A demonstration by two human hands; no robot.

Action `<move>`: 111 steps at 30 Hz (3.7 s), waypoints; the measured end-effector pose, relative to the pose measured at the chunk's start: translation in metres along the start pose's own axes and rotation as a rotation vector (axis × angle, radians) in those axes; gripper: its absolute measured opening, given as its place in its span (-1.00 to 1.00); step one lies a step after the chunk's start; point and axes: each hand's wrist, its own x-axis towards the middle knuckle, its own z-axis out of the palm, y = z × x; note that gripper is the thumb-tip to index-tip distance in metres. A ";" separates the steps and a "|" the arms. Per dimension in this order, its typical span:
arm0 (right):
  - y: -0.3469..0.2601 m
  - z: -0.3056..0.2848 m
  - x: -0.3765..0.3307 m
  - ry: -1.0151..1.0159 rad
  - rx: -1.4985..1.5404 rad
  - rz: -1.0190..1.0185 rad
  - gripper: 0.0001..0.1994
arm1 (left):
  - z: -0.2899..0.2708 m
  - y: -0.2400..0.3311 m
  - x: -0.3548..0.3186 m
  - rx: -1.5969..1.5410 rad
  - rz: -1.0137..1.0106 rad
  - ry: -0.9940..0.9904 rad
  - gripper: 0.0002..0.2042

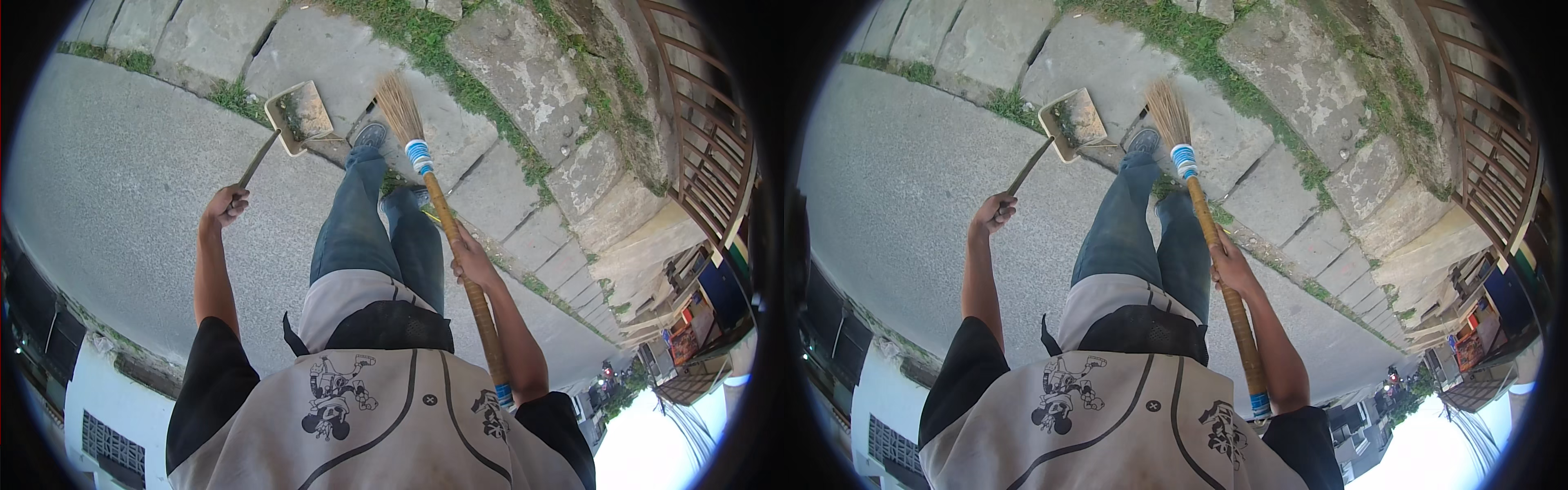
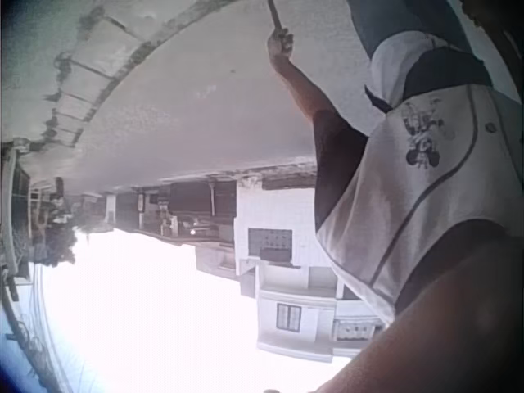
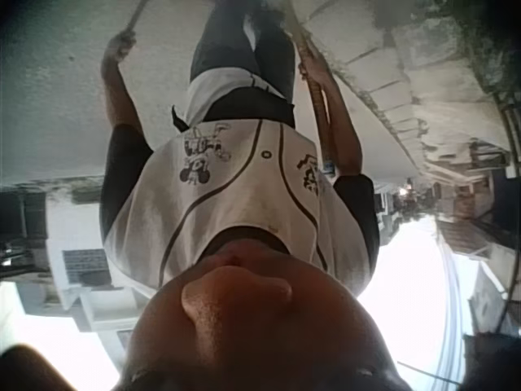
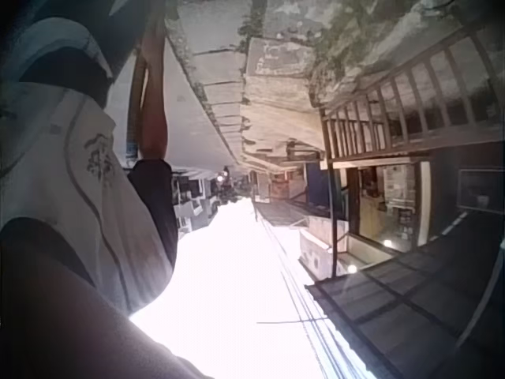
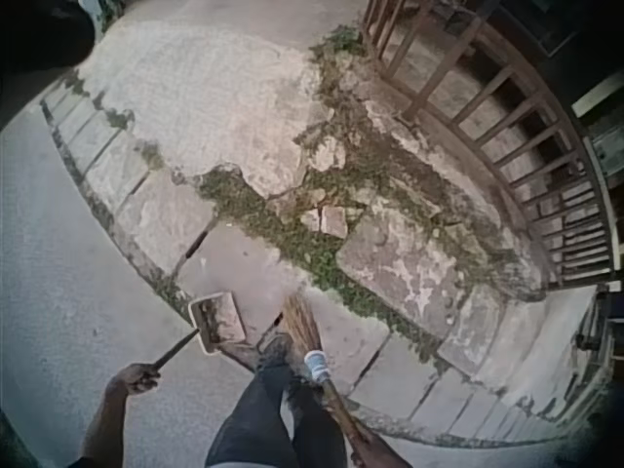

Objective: Sweeping debris and leaves from a sidewalk and street into a dustpan.

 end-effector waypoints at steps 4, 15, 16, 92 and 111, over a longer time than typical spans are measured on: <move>-0.002 0.001 0.012 -0.028 -0.093 0.003 -0.42 | -0.005 -0.031 -0.004 -0.129 0.039 0.011 -0.85; -0.012 0.071 0.049 -0.361 -0.010 0.093 -0.38 | -0.014 -0.008 0.018 -0.136 0.021 -0.054 -0.89; -0.015 0.066 0.036 -0.346 -0.022 0.061 -0.38 | -0.018 -0.011 0.017 -0.152 0.031 -0.049 -0.89; -0.361 0.031 0.057 -0.354 -0.357 0.115 -0.43 | 0.038 0.237 0.064 -0.786 0.219 -0.255 -0.92; -0.532 0.253 0.074 0.174 -0.094 -0.498 -0.46 | -0.228 0.434 -0.049 -0.678 0.107 -0.459 -0.88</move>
